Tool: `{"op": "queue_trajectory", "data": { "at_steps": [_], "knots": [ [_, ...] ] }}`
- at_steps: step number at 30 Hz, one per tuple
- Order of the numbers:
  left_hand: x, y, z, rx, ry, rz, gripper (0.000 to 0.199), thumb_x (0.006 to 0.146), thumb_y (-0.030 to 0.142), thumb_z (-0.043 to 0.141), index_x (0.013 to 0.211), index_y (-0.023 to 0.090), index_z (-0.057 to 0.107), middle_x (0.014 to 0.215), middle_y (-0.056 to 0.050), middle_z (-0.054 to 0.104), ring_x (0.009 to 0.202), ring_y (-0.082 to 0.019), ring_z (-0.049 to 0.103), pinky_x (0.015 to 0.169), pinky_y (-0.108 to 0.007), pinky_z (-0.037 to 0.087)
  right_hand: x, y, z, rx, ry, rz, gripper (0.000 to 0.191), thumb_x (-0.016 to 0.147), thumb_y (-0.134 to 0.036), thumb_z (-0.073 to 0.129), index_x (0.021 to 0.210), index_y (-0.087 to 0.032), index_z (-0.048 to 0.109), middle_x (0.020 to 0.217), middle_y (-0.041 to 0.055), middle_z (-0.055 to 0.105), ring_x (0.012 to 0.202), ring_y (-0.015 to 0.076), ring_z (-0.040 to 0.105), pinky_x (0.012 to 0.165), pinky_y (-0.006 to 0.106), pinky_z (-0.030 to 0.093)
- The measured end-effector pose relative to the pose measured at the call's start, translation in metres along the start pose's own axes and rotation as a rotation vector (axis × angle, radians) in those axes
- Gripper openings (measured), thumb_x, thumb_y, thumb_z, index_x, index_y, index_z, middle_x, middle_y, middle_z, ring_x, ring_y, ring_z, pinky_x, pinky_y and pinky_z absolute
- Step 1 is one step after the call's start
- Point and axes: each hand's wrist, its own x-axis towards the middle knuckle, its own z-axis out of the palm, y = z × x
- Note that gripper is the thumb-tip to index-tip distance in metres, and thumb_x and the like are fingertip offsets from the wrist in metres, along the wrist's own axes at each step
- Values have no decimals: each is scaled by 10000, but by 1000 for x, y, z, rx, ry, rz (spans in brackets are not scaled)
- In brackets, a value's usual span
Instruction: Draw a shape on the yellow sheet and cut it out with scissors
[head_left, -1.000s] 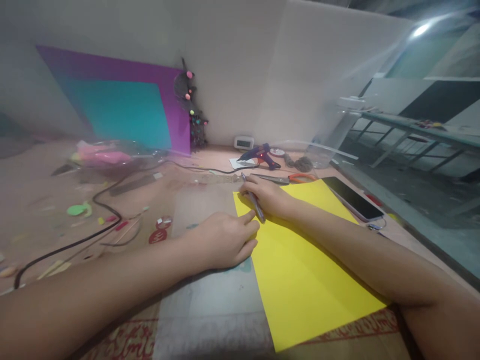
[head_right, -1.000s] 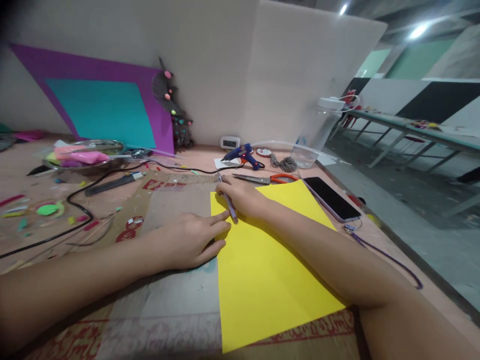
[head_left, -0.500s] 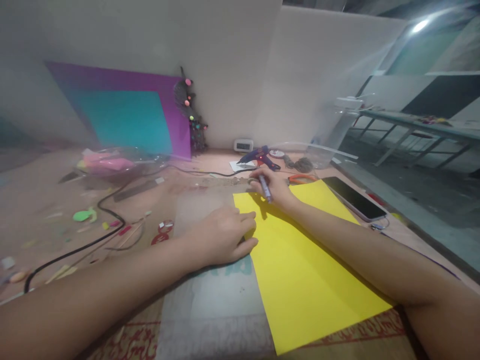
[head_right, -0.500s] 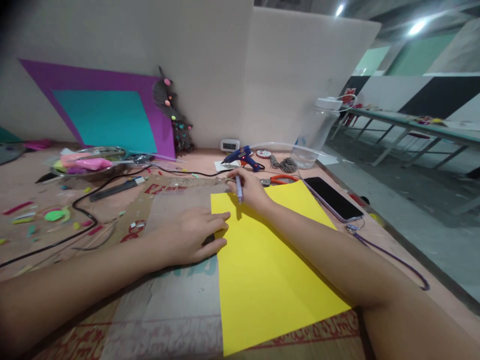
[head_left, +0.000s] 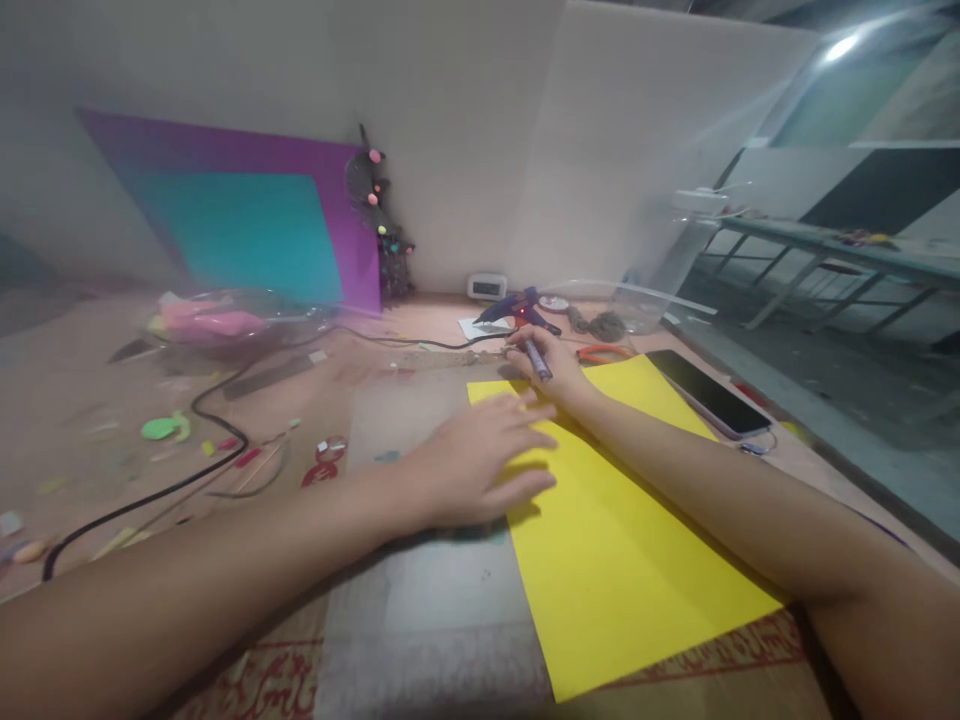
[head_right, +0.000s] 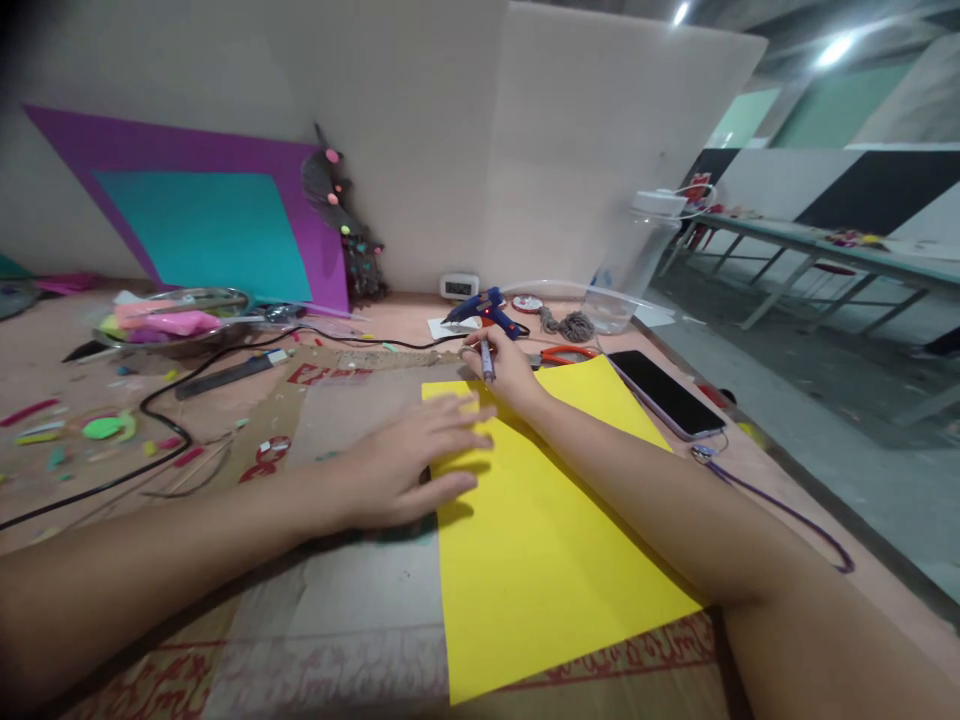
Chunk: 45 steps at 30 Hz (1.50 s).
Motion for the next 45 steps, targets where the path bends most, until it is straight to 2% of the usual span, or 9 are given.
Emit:
{"op": "queue_trajectory", "data": {
  "at_steps": [2,6,10,13,15,20,24,29,45],
  "knots": [
    [2,-1,2,33,-16,-37,558,939,525,556,1371,171,569,1558,-164,418,1458,-303,372,1150,-482,362,1,1,2,-23,0,-4,272,774,-415,654,948,-215,593,801,-5,594,668,137,525,643,292,448],
    [-2,-4,3,-112,-71,36,365,1040,386,381,1131,222,694,1193,-49,725,1100,-174,669,937,-286,508,0,1,2,-111,-45,-2,256,767,-375,654,959,-207,629,757,1,602,678,162,548,677,318,462],
    [-8,-12,1,309,95,-102,281,997,285,431,1005,164,685,994,-113,695,950,-244,659,857,-378,506,-1,-1,-9,-175,16,-17,299,825,-423,625,1020,-197,622,875,45,653,763,190,595,735,340,475],
    [-9,-16,1,450,50,-249,302,989,348,436,1040,152,660,903,-115,683,882,-278,664,777,-400,515,-1,-7,-17,-111,88,-96,361,929,-498,480,1065,-197,625,920,61,660,786,181,593,731,321,470],
    [-8,-16,1,468,3,-296,327,993,365,415,1075,150,646,871,-107,696,829,-281,677,725,-395,514,-2,-12,-17,-3,-1,-90,394,965,-488,393,1095,-197,624,843,43,658,695,157,561,657,296,458],
    [-8,-21,1,543,3,-361,382,996,394,390,1120,130,636,857,-127,717,756,-271,691,650,-354,491,-8,-22,-1,181,-257,58,220,849,-301,546,1048,-207,549,799,9,699,554,117,515,521,248,402],
    [-8,-46,-6,520,52,-331,362,1000,346,379,1088,174,685,892,-109,742,793,-236,696,700,-320,480,-12,-27,8,-1,-242,53,73,803,-257,587,780,-205,542,656,-1,646,575,131,550,543,253,415],
    [-6,-70,-10,411,129,-409,299,944,345,463,1126,296,695,969,-23,767,818,-236,699,644,-308,445,-14,-26,7,-106,-233,-23,92,798,-210,560,709,-213,537,608,-31,596,544,123,543,532,249,418],
    [-5,-73,-4,338,160,-430,303,940,314,456,1123,265,692,1000,-52,758,845,-245,697,684,-323,456,-15,-29,8,-153,-253,1,94,816,-207,561,725,-211,541,588,-35,596,562,127,561,569,254,411]
  ]
}}
